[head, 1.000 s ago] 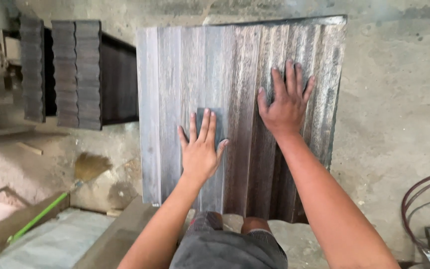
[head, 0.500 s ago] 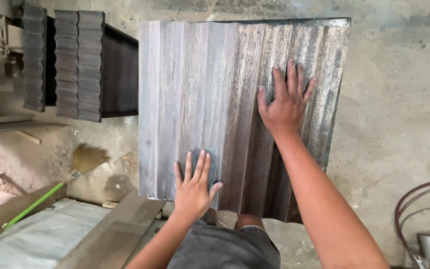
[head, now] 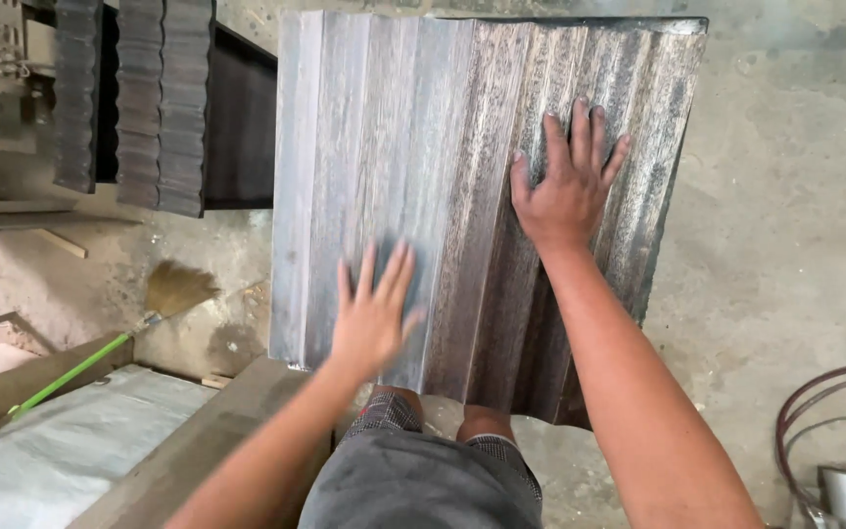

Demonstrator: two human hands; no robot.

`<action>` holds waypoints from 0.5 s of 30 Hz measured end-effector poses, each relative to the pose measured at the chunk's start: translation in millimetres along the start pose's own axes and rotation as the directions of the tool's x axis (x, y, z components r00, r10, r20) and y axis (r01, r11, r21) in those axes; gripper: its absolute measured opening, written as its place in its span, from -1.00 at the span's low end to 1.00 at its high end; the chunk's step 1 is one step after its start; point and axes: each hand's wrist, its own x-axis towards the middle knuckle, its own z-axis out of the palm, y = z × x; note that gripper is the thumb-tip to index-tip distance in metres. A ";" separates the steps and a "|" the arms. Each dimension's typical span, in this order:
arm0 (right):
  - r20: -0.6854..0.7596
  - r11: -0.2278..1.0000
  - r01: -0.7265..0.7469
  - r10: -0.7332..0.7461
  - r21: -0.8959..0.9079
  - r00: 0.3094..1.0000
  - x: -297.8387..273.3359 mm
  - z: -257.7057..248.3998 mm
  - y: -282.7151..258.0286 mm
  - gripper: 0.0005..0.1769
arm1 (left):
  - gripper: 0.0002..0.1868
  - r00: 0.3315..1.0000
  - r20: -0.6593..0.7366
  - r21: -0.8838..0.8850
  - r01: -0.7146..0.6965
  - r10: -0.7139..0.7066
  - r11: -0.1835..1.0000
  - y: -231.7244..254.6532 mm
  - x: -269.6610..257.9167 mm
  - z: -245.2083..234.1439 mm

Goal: The person sands a large, dark wooden board with a sanding block, moving it back and forth across the surface. The person then lifts the board and repositions it on the workbench to continue sanding different sections.

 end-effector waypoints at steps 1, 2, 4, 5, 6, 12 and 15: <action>0.002 1.000 0.001 -0.001 0.004 1.000 -0.4 0.0 0.4 -0.41 | -0.16 1.000 0.003 0.002 0.003 -0.003 1.000 11.8 -36.9 -1.1; -0.008 1.000 0.007 -0.007 0.009 1.000 -0.2 -0.2 0.8 -0.42 | -0.22 0.996 0.093 -0.190 0.015 0.003 0.982 23.2 -72.9 -2.0; -0.010 1.000 0.012 -0.012 0.010 1.000 0.1 1.6 3.1 -0.43 | -0.27 0.982 0.188 -0.380 0.049 0.025 0.924 33.6 -114.9 -16.4; -0.005 1.000 0.014 -0.014 0.016 1.000 -0.2 3.2 4.8 -0.42 | -0.40 0.985 0.166 -0.631 0.148 -0.054 0.762 32.3 -121.2 -30.4; -0.007 1.000 0.015 -0.015 0.019 1.000 1.4 4.0 5.5 -0.42 | -0.50 0.977 0.162 -0.825 0.210 -0.135 0.525 28.5 -125.7 -43.5; 0.505 0.763 -0.190 -0.201 0.618 0.839 -76.8 -85.8 -74.9 -0.17 | -0.55 0.910 0.318 -0.931 0.352 -0.265 0.095 -34.8 -87.6 -70.3; 0.568 0.466 -0.403 -0.296 0.787 0.768 -165.6 -53.7 -89.1 -0.30 | -0.83 0.958 0.254 -0.957 0.269 -0.136 0.106 -45.1 -88.9 -0.2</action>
